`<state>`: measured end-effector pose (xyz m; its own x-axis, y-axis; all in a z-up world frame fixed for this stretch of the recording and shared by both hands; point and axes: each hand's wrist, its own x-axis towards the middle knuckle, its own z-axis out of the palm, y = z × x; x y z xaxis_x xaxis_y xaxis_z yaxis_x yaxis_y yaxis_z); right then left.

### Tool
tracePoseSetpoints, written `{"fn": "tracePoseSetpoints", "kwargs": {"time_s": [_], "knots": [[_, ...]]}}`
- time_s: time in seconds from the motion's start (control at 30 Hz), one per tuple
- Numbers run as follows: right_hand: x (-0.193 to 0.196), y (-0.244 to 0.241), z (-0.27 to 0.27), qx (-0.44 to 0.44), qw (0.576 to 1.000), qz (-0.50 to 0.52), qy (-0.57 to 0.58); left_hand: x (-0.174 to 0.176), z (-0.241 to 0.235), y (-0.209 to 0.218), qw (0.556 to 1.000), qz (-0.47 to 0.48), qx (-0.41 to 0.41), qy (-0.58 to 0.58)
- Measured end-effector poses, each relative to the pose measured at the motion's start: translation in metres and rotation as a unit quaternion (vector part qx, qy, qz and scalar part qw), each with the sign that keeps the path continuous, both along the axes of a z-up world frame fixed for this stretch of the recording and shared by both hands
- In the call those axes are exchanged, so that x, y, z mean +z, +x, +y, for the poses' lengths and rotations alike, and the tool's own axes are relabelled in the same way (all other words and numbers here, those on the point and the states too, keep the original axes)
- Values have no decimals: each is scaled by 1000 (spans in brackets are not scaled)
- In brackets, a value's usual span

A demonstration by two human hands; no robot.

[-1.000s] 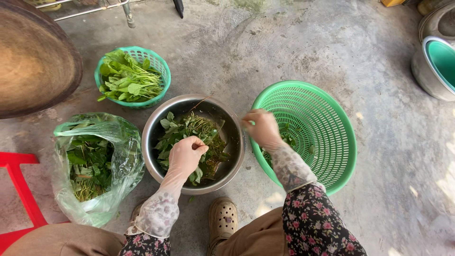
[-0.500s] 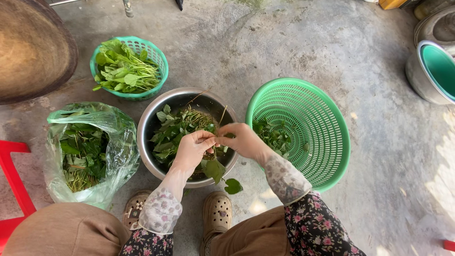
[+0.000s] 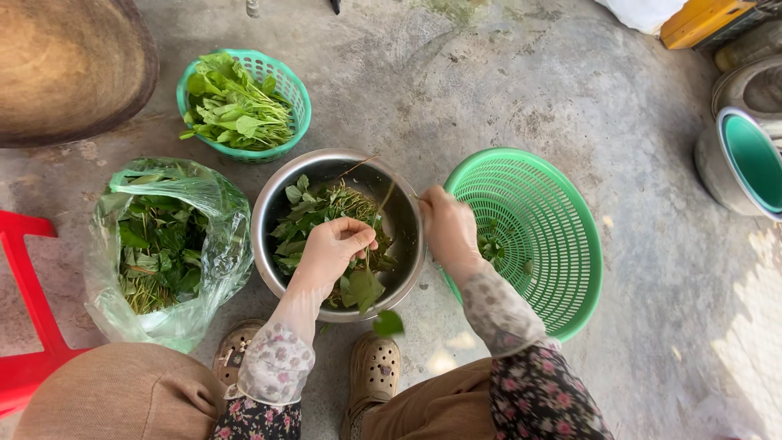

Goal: The person sits on a low stool and sorts leafy green vegetables by hand. They pick leaves from stems in a metal bowl, place the leaves into a green basket, and discard the stems back into the bowl. The process is repeated continuously throughout the clip.

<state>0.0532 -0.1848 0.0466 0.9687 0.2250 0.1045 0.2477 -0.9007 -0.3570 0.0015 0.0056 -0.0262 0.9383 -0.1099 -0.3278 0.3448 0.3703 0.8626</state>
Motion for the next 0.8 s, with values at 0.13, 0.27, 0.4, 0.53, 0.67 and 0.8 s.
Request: {"fn": "tracePoseSetpoints", "kwargs": {"time_s": [0.13,0.27,0.4,0.53,0.67,0.8], "knots": [[13,-27,20,23,942,298,151,0,6,5,994,2,68,-83],[12,-42,40,26,950,268,158,1,5,3,993,-15,104,-59],[7,-34,39,26,945,250,207,0,1,2,992,-40,115,-43],[-8,-31,33,70,970,158,173,-2,0,3,990,-27,110,-81],[-18,-26,27,117,984,79,109,1,-2,5,993,-37,107,-22],[-26,-25,27,238,966,-98,-28,10,-5,3,980,-33,89,173]]}}
